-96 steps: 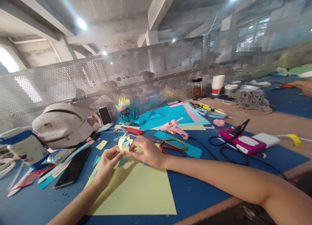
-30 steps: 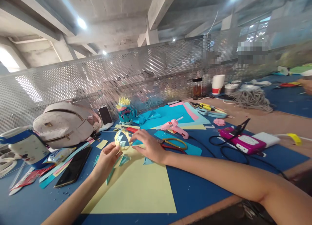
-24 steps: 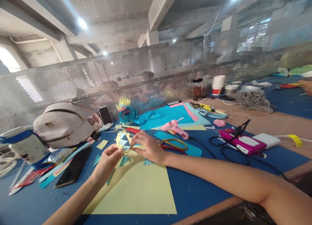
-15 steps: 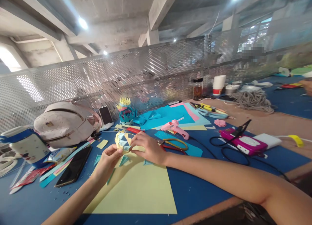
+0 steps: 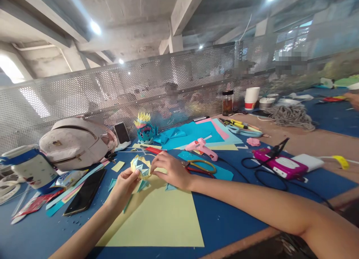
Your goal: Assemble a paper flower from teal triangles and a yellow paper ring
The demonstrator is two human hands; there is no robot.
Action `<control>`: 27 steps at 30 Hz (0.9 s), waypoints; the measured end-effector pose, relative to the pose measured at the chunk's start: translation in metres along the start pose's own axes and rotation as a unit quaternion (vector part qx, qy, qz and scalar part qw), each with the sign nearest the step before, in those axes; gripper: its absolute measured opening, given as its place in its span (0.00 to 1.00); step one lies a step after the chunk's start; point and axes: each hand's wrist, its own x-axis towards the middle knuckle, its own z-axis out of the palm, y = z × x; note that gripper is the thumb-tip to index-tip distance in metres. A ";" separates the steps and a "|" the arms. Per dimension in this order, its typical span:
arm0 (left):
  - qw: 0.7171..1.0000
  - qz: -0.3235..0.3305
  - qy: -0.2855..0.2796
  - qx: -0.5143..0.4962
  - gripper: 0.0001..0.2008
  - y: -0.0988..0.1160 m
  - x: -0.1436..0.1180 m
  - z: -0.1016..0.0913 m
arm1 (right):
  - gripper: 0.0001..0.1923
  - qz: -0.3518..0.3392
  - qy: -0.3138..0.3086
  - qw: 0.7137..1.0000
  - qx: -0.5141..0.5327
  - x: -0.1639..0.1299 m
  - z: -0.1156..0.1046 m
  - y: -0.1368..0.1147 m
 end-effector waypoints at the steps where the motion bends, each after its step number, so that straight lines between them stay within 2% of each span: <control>1: 1.000 0.000 -0.001 -0.001 0.13 0.001 0.000 0.000 | 0.04 0.000 0.001 1.000 0.001 0.000 0.000 0.000; 6: 1.000 -0.006 -0.003 0.018 0.14 0.003 -0.002 0.002 | 0.05 0.015 0.012 1.000 0.013 0.001 -0.001 -0.001; 12: 1.000 0.015 0.001 0.024 0.14 -0.007 0.004 -0.005 | 0.07 0.054 0.043 0.997 0.034 0.002 -0.002 0.000; 17: 1.000 -0.001 0.003 0.022 0.14 0.001 0.000 0.000 | 0.08 0.040 0.027 0.998 0.031 0.001 -0.002 -0.001; 21: 1.000 -0.011 0.004 0.004 0.14 0.010 -0.004 0.006 | 0.07 0.031 0.022 0.999 0.028 0.001 -0.003 -0.002; 27: 0.999 -0.002 0.011 -0.052 0.14 0.007 0.002 0.003 | 0.04 0.045 0.032 0.998 0.028 0.000 -0.002 0.002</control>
